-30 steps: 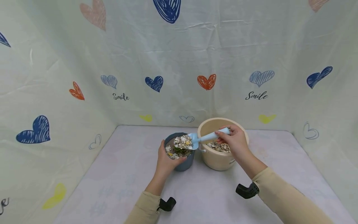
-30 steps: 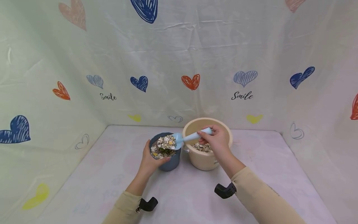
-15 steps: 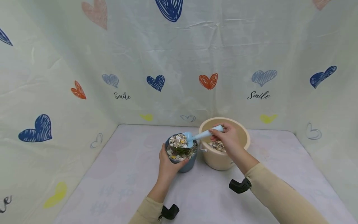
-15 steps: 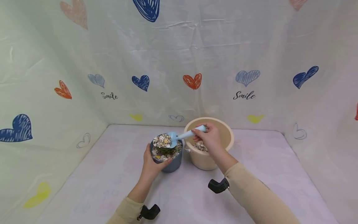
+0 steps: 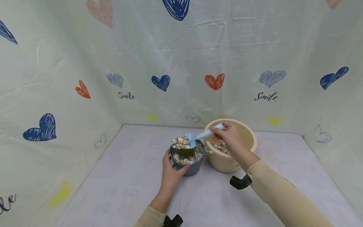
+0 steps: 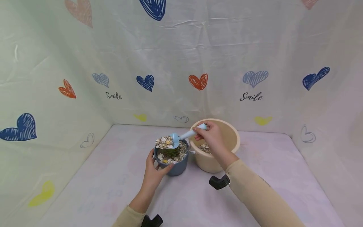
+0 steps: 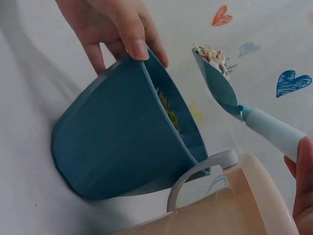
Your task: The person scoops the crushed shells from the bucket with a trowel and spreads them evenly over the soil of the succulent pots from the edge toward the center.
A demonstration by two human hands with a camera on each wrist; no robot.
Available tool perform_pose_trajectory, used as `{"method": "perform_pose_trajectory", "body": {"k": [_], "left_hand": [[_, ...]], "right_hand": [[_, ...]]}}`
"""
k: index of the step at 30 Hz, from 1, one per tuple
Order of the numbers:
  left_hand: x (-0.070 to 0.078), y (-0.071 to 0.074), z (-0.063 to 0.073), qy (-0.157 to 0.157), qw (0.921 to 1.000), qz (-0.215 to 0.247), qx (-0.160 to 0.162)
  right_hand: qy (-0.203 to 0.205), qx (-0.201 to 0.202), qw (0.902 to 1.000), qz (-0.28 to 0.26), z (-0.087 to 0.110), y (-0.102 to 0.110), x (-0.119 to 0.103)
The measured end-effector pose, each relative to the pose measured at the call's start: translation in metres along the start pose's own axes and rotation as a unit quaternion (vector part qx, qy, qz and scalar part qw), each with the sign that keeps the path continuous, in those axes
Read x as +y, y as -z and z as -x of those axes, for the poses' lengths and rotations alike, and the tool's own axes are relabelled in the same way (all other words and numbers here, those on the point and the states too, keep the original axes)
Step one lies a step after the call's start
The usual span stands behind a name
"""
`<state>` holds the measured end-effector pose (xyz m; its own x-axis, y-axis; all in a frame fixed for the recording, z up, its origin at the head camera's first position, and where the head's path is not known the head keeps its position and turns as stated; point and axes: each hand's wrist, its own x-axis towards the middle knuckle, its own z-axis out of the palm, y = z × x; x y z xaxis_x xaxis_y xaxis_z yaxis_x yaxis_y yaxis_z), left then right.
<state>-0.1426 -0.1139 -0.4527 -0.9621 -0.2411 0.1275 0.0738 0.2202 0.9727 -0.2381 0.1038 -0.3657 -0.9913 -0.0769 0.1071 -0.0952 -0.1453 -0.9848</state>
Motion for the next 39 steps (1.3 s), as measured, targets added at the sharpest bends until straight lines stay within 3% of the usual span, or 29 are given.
{"method": "perform_pose_trajectory", "body": {"k": [5,11,16,20,27,39], "left_hand": [[0.001,0.004,-0.002,-0.002,0.9997,0.020,-0.014],[-0.004,0.023,-0.023,0.006,0.9933,0.026,-0.113],[-0.010,0.041,-0.046,0.023,0.9768,0.049,-0.207],[-0.013,0.049,-0.060,0.012,0.9645,0.043,-0.260],[-0.017,0.055,-0.077,0.001,0.9468,0.035,-0.320],[-0.025,0.063,-0.109,-0.039,0.9010,0.024,-0.431]], "right_hand": [[0.000,-0.008,0.9998,-0.018,-0.006,0.001,0.001],[-0.007,-0.015,0.9997,-0.017,-0.008,0.004,0.003],[-0.011,-0.022,0.9996,-0.011,-0.008,0.004,0.004],[-0.012,-0.024,0.9994,-0.020,-0.007,0.004,0.005],[-0.017,-0.033,0.9993,0.003,-0.007,0.004,0.008],[-0.037,-0.049,0.9967,0.052,-0.005,-0.001,0.009]]}}
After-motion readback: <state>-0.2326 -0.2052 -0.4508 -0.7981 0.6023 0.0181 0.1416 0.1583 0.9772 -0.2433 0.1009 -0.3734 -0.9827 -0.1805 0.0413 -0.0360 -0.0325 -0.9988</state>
